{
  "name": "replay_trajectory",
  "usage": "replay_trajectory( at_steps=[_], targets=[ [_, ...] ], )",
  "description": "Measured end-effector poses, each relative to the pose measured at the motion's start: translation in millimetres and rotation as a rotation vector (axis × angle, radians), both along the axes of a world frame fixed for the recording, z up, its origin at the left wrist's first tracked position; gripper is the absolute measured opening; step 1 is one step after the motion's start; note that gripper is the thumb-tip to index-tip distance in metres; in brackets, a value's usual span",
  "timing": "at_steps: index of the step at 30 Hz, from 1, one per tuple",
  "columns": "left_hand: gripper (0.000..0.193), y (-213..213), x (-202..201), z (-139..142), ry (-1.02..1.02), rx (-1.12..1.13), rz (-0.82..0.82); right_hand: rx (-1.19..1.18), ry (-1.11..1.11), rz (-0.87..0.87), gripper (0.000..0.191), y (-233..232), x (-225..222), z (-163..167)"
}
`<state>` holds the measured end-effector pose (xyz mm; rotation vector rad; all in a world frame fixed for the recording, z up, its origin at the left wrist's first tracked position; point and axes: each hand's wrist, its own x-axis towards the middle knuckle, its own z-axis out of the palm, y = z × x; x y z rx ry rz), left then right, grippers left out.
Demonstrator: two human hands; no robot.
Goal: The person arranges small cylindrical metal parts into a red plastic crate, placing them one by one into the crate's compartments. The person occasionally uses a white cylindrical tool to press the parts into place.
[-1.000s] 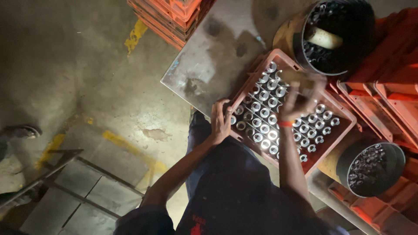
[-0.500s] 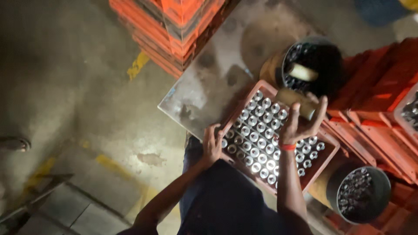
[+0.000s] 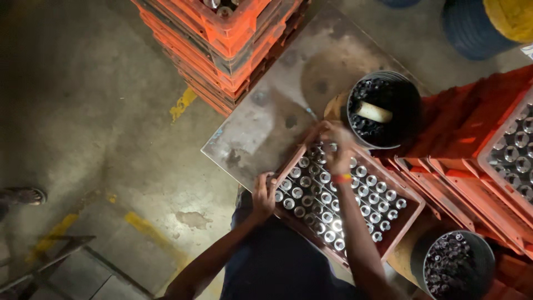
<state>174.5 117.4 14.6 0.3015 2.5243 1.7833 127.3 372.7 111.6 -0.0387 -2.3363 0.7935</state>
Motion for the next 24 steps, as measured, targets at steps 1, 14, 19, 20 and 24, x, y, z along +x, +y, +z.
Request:
replay_trajectory(
  at_steps=[1,14,19,20,24],
  targets=[
    [0.028,0,0,0,-0.020,-0.008,-0.005,-0.042,-0.007,-0.029,0.030,6,0,-7],
    [0.036,-2,-4,13,-0.116,-0.069,0.038,-0.224,-0.063,-0.176,0.048,22,70,-44],
    [0.040,-3,-2,8,-0.061,-0.072,0.086,-0.279,-0.354,-0.003,0.046,-19,149,-39],
    [0.041,-3,-2,4,-0.011,-0.051,0.092,-0.237,-0.350,0.000,0.047,-27,173,-35],
    [0.040,-2,1,-11,0.053,-0.092,0.164,-0.217,-0.270,-0.032,0.046,-34,261,-24]
  ],
)
